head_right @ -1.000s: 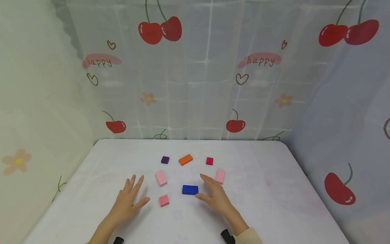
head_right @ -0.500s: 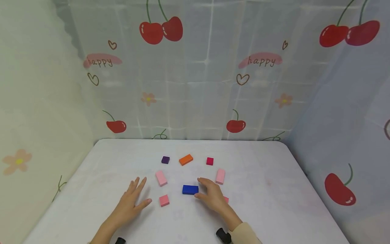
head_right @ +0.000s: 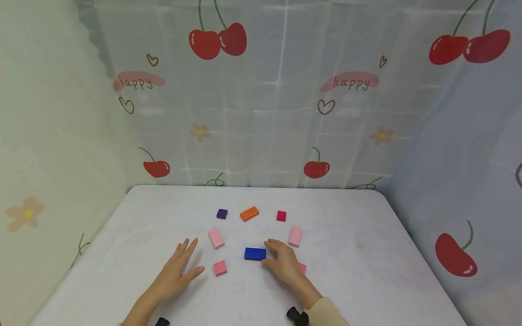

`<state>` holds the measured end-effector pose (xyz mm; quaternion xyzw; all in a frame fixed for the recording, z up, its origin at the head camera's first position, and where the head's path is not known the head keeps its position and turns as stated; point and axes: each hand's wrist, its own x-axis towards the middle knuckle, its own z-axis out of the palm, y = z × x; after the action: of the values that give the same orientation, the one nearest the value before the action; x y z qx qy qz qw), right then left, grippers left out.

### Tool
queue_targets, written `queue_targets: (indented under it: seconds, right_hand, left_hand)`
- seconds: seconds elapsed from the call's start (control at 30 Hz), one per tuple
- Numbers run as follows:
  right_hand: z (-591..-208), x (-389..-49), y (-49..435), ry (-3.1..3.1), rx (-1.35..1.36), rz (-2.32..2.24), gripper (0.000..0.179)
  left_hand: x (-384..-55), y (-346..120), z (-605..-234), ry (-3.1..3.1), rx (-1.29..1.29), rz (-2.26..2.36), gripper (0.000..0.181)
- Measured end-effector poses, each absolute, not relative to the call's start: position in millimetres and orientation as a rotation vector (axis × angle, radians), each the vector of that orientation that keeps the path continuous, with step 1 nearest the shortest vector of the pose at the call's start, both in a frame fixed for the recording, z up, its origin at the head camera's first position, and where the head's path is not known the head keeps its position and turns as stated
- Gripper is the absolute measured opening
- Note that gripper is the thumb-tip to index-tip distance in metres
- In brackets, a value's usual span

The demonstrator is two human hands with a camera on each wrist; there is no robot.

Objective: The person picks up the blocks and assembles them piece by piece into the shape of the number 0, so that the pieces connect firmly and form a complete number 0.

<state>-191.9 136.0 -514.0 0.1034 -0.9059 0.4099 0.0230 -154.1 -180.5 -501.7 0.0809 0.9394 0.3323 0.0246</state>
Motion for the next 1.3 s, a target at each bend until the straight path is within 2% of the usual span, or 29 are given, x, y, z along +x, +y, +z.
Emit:
queue_targets:
  seconds: [0.67,1.07,1.3]
  right_hand:
    - [-520.7,-200.4,132.1,-2.79,0.359,1.199,0.038]
    - [-515.1,-199.8,132.7,-2.795,0.356,1.165,0.034]
    - [-516.6,-198.9,132.8,-2.827,0.339,1.174,0.034]
  left_hand:
    - [-160.9,-182.5,-510.4,2.934,0.269,1.139,0.073]
    - [-167.6,-157.5,-520.6,2.975,0.308,1.353,0.049]
    - [-170.5,-144.7,-523.2,2.982,0.292,1.269,0.04]
